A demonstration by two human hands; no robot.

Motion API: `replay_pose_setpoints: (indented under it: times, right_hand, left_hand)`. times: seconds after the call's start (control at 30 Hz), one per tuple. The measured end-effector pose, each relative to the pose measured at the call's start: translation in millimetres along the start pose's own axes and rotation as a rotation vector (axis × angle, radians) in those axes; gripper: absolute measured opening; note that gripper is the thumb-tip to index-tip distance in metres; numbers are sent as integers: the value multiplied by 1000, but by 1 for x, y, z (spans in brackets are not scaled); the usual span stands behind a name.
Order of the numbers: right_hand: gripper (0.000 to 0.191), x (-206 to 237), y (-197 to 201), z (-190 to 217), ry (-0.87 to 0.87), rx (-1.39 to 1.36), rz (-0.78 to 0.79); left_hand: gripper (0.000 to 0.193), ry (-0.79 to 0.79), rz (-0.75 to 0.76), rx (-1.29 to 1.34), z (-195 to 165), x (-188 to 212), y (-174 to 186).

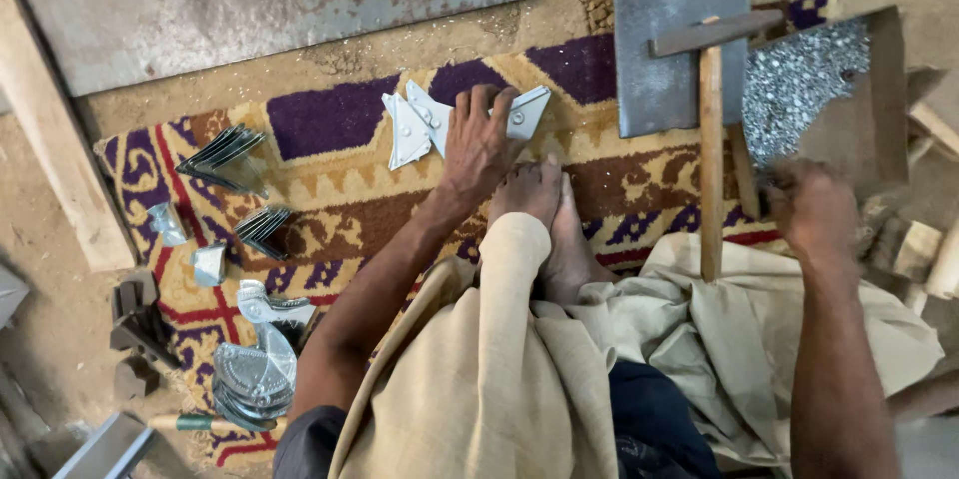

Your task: The person sits on the floor and hammers rivets into small triangular metal brackets one at a time on a flat metal plate, using a hammer. Finished brackets are set aside in a pile while more pieces are taken from stacks nearby.

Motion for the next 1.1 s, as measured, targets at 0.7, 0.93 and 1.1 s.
replay_pose_setpoints:
  times: [0.7,0.93,1.1]
  right_hand:
    - [10,29,21,-26,-100,-181,-281]
    - [12,20,55,-1,-163,-456,-312]
    - [12,-6,88,92,141,-330,-504]
  left_hand:
    - [54,-85,-39,33,-11,3,-4]
    - [20,119,5,493,-3,-5,-16]
    - [28,548,8,1058,6,-12,-11]
Point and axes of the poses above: each hand's wrist, its own x-axis away from the middle knuckle, its own y-axis out of the back of the hand, z = x × y, the point moved 10 cm from there along -x, towards the middle knuckle, and after that the axes turned 6 degrees about x, right-handed, at the moved point
